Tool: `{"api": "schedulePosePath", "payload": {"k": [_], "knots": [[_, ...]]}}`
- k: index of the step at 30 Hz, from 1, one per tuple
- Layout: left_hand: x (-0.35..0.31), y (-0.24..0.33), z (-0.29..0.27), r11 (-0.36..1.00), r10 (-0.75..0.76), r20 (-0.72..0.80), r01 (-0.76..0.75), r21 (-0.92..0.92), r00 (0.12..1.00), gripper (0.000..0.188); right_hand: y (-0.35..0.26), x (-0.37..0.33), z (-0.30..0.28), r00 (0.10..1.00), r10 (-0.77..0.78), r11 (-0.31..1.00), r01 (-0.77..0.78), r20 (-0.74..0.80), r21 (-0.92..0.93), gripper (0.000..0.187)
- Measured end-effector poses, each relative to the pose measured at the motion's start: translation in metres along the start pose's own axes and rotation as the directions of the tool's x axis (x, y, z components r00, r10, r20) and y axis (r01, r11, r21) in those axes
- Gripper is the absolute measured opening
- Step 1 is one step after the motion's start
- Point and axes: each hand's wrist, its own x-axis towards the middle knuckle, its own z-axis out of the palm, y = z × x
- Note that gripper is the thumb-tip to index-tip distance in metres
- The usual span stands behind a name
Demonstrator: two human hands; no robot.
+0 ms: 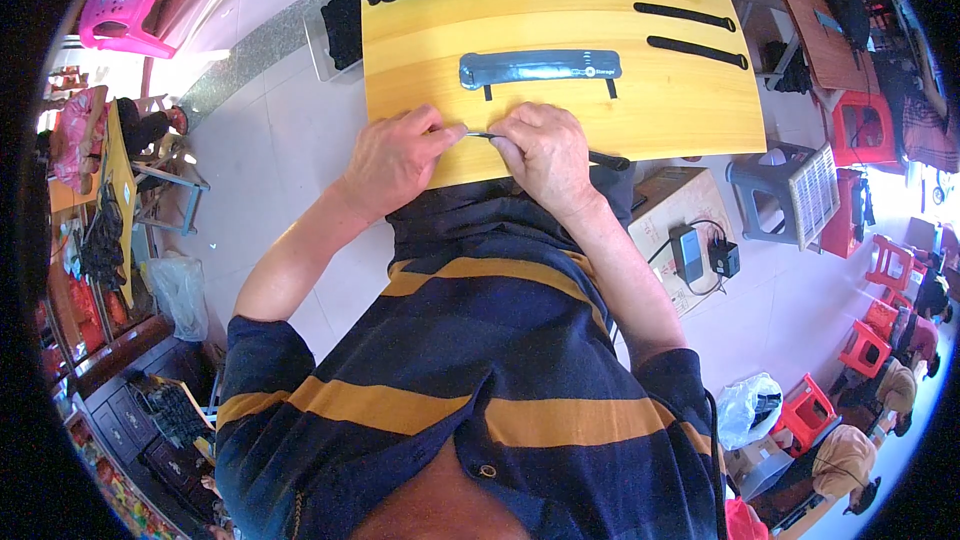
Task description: Assembling and inspecting black textile straps and small plastic components at a workbench.
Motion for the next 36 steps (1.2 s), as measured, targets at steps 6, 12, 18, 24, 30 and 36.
{"api": "schedulePosePath", "payload": {"k": [6,12,18,24,30,36], "knots": [[0.006,0.0,-0.005,0.998,0.03,0.026,-0.032,0.058,0.999,0.026,0.001,-0.001,0.001,1.0,-0.003,1.0,0.003,-0.002,-0.002,0.01],[0.014,0.004,-0.015,0.99,0.058,0.124,-0.073,0.122,0.991,0.024,0.002,-0.002,0.001,1.0,-0.015,1.0,0.015,0.0,0.014,0.009],[0.016,0.008,-0.014,0.976,0.042,0.146,-0.072,0.207,0.988,0.024,0.003,0.0,0.0,1.0,-0.019,0.999,0.018,0.009,0.035,0.008],[0.016,0.009,-0.016,0.968,0.03,0.159,-0.069,0.241,0.987,0.025,0.001,0.0,0.0,1.0,-0.003,1.0,0.003,0.019,0.029,0.009],[0.015,0.007,-0.016,0.967,0.045,0.143,-0.079,0.244,0.989,0.023,0.002,0.0,0.001,0.999,0.014,1.0,-0.014,0.035,0.02,0.009],[0.011,0.003,-0.016,0.974,0.034,0.161,-0.069,0.216,0.986,0.019,0.002,0.0,0.003,1.0,-0.008,1.0,0.007,0.024,0.027,0.009]]}}
